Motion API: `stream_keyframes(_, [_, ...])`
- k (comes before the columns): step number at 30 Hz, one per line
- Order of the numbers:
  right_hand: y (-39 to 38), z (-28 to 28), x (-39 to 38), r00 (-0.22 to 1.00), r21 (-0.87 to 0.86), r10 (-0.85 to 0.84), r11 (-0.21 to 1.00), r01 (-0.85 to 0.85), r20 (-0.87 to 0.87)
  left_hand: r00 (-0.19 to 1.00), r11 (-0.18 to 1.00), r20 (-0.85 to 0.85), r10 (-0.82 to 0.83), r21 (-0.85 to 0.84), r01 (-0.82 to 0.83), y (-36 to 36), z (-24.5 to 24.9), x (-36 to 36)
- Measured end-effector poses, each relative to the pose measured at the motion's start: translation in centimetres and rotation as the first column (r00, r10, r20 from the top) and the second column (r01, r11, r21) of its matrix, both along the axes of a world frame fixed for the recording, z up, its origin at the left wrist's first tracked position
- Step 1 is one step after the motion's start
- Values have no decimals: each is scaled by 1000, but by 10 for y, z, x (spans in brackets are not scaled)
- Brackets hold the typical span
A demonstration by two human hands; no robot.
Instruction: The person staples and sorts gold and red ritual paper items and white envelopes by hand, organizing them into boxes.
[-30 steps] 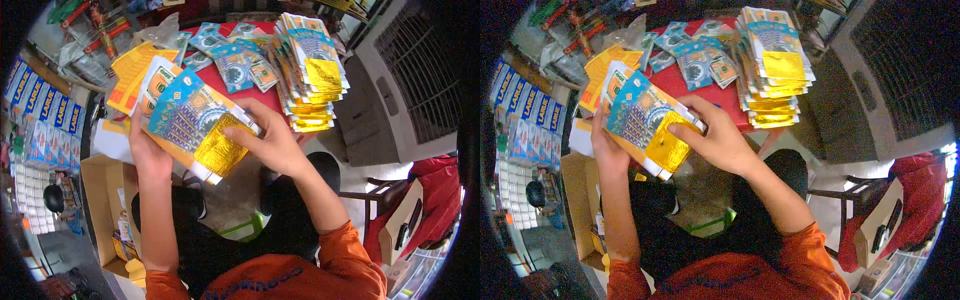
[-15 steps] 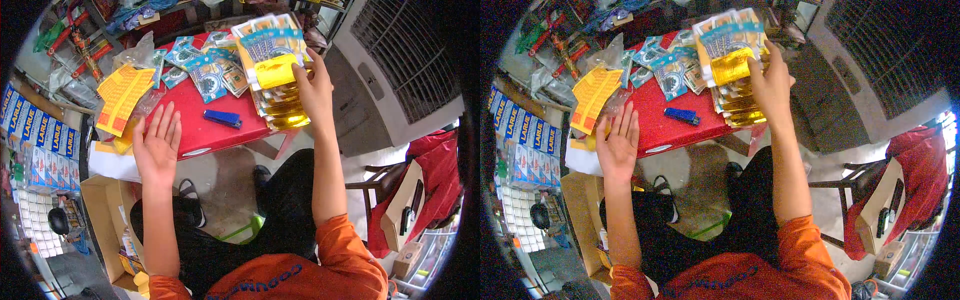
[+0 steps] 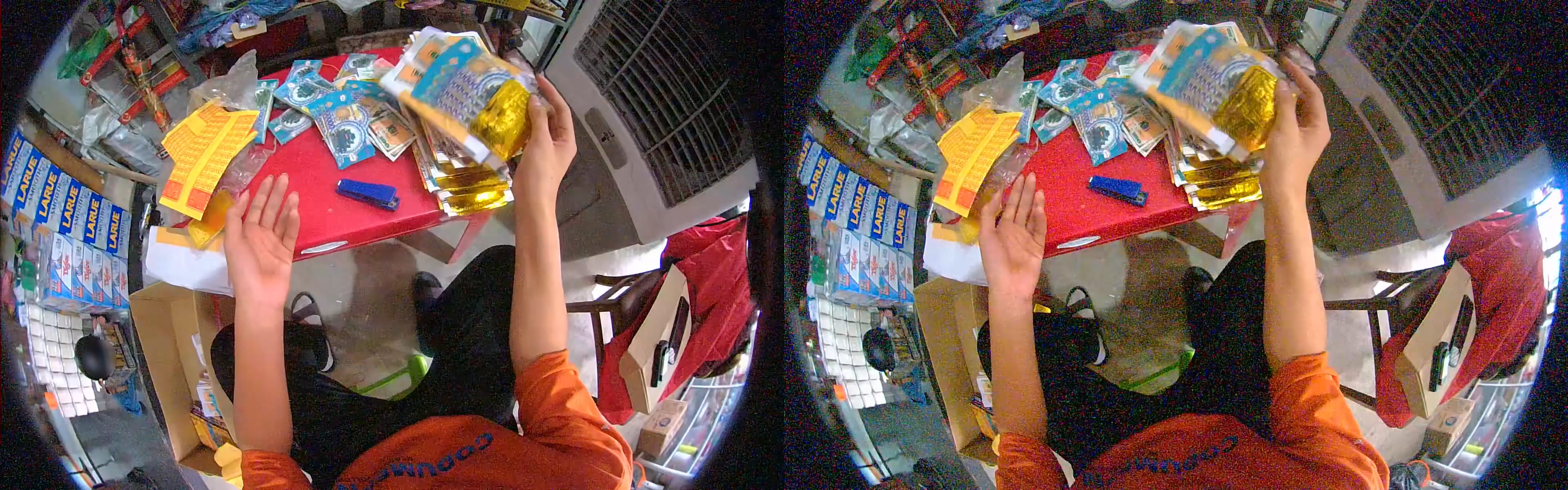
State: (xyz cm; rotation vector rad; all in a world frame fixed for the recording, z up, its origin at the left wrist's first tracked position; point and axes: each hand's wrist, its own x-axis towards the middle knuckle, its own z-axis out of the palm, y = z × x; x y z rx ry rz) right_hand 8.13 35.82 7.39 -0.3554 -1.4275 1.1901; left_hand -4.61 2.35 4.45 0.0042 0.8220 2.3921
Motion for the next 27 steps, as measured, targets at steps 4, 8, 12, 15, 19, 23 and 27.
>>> stream_keyframes(4, [9,-3,-4,981,-231,-55,973,10,-188,999,994,-29,22,-106,-25,5,2,6])
stream_keyframes(8, [21,-21,0,967,-20,-124,991,132,221,994,984,-104,-27,-178,8,8,-5,11])
stream_keyframes(12, [11,-11,6,867,209,-371,925,316,333,985,961,-162,-57,-276,11,16,-1,21])
stream_keyframes(15, [15,-11,7,928,29,-271,962,273,254,890,929,-393,-229,-360,80,38,2,32])
stream_keyframes(19, [23,-19,0,957,-66,-239,965,252,163,624,820,-616,-480,-568,71,108,26,72])
stream_keyframes(23, [24,-21,2,927,99,-309,951,294,211,422,867,-843,-334,-451,-214,190,-1,62])
stream_keyframes(27, [17,-16,11,904,187,-310,946,264,294,413,814,-880,-234,-409,-412,216,12,68])
